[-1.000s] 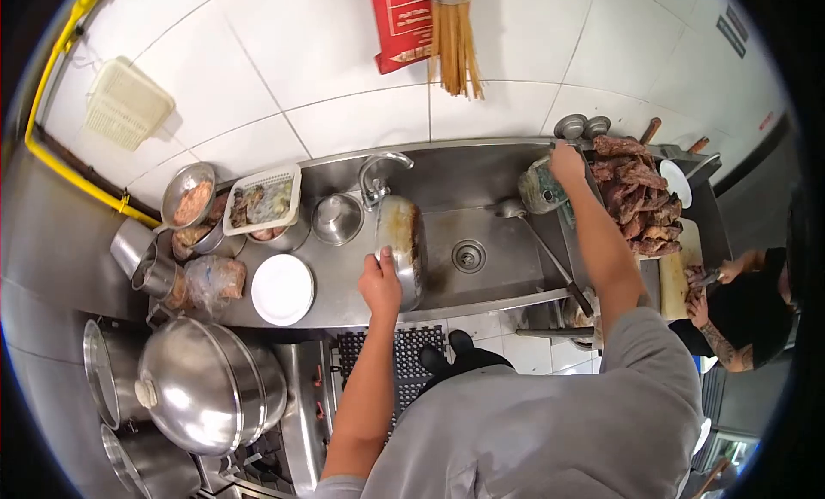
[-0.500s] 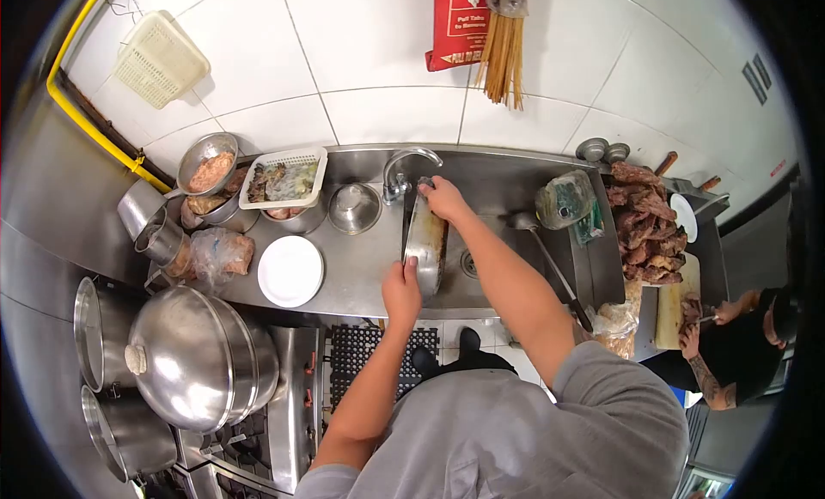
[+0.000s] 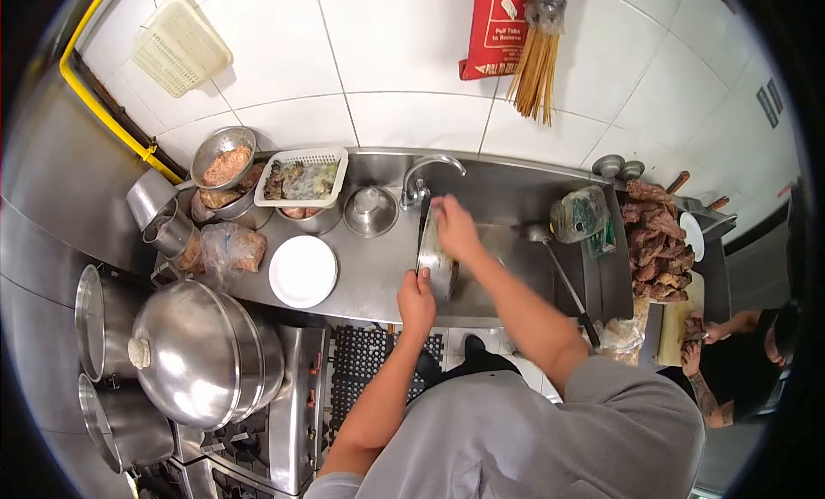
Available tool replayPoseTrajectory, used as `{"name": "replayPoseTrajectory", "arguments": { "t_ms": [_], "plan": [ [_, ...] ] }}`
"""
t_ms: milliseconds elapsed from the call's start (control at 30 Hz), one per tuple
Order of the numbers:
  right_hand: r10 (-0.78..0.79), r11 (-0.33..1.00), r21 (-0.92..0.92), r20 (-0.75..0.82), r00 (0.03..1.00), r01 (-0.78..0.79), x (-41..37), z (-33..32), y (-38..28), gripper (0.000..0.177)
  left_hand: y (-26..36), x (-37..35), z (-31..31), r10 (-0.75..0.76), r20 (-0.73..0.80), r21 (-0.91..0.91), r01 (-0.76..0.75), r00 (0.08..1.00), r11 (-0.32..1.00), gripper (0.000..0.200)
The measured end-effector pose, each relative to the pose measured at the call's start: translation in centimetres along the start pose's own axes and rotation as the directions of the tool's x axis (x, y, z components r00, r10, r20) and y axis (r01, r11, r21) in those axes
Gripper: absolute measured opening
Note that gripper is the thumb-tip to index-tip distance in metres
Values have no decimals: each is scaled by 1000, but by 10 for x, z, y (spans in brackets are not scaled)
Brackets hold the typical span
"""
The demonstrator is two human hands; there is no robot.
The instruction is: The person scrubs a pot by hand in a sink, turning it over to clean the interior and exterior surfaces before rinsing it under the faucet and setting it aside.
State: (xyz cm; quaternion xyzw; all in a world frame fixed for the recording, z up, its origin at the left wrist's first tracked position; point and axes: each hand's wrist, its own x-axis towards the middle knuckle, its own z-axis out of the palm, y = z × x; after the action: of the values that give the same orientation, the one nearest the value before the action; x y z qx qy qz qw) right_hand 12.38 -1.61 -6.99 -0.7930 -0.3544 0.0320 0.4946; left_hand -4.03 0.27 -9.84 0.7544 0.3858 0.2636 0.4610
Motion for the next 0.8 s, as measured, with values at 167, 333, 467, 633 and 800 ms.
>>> {"name": "replayPoseTrajectory", "arguments": {
  "t_ms": [167,333,467,633,800],
  "plan": [
    [-122,992,-10,-51,991,122,-12,-5,-2,22,-1,-9,6,69,-51,-42,-72,996,997,40],
    [274,962,-41,170,947,-271,26,-7,13,22,-7,-11,4,25,-66,-16,-27,997,1000,41],
    [-342,939,-113,-199,918,325,-39,-1,-19,15,-11,-8,10,57,-87,14,-56,995,998,41],
    [314,947,-133,199,928,-292,57,-13,38,19,-6,-15,17,77,-150,76,-67,986,995,41],
    [-204,975,64,-103,973,212,-33,-6,0,27,-6,-13,22,45,-206,70,-31,977,997,41]
  ]
}}
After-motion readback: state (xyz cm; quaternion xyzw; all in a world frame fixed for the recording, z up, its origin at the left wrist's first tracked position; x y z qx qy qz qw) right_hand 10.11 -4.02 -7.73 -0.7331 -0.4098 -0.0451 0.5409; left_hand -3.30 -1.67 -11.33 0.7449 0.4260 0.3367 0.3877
